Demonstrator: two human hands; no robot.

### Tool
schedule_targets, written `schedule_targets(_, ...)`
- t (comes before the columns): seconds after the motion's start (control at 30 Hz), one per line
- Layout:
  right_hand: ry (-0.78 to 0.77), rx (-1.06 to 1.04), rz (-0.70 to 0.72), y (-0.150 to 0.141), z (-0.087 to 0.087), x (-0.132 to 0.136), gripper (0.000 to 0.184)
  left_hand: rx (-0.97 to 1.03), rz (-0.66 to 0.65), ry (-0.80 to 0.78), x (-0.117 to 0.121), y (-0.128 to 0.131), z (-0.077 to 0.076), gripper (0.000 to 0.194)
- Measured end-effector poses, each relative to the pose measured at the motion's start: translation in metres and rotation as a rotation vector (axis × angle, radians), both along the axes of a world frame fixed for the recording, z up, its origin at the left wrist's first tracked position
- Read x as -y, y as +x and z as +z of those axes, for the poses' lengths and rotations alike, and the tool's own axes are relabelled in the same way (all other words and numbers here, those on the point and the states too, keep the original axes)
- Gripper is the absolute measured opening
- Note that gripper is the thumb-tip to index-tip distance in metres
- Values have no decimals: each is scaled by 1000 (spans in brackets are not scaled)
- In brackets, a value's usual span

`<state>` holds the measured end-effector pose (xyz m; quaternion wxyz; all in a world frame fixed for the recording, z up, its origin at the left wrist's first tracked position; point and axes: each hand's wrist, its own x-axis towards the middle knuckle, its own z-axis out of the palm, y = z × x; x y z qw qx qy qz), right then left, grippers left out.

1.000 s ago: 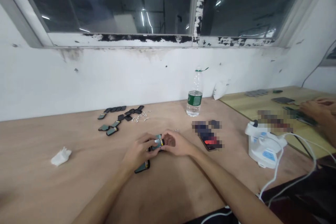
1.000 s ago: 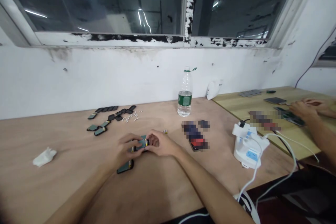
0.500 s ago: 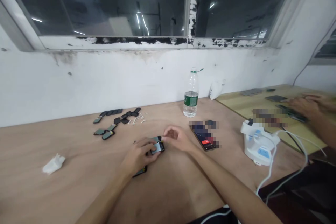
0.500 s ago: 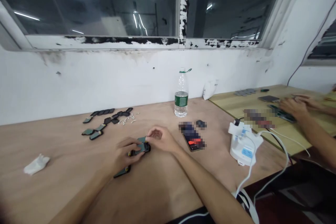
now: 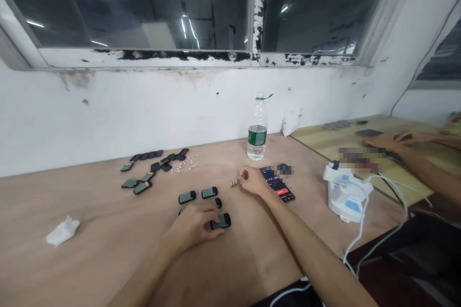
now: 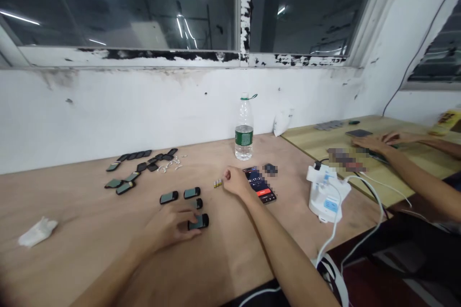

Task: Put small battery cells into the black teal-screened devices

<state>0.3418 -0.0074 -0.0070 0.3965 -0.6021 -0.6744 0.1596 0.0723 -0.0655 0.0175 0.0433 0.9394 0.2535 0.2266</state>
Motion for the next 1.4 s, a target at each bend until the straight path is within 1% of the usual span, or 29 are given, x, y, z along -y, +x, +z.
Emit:
schedule_targets(0.1, -12, 48, 3, -1, 0, 1, 7, -45, -14, -43, 3, 0, 1, 16)
schedule_targets(0.17, -2, 55, -18, -1, 3, 2, 5, -65, 6, -58, 5, -1, 4, 20)
schedule_targets(0.23, -8, 70, -50, -1, 7, 4, 10, -87, 12, -48, 6, -4, 9, 23)
schedule_targets(0.33, -69, 122, -65, 0, 12, 7, 15, -65, 21, -10, 0, -15, 19, 22)
schedule_targets(0.43, -107, 116, -42, 0, 16, 9, 15, -50, 54, 4, -11, -31, 26, 28)
schedule_targets(0.53, -78, 107, -85, -1, 19, 10, 15, -79, 116, -48, -20, -50, 27, 33)
schedule_targets(0.6, -51, 113, -124, -2, 21, 10, 14, -51, 169, -99, -23, -61, 25, 35)
schedule_targets(0.7, -18, 90, -112, -4, 22, 11, 12, -3, 207, -179, -22, -74, 23, 33)
schedule_targets(0.87, 38, 9, -64, -10, 20, 13, 10, -56, 236, -246, -17, -79, 31, 25)
schedule_targets(0.97, 73, -46, -49, -12, 16, 12, 9, -76, 275, -245, -17, -77, 31, 25)
schedule_targets(1.1, 144, -104, 43, -13, 14, 12, 12, -66, 325, -231, -19, -76, 21, 21)
schedule_targets(1.17, 175, -122, 87, -15, 16, 14, 14, -20, 333, -210, -22, -76, 14, 17)
schedule_targets(1.23, 196, -148, 133, -21, 20, 19, 13, 56, 295, -175, -25, -74, 8, 13)
schedule_targets(1.3, 197, -188, 212, -31, 25, 26, 11, 150, 241, -109, -28, -69, 3, 9)
schedule_targets(1.4, 137, -232, 418, -49, 29, 39, 11, 256, 176, 24, -26, -56, -2, 8)
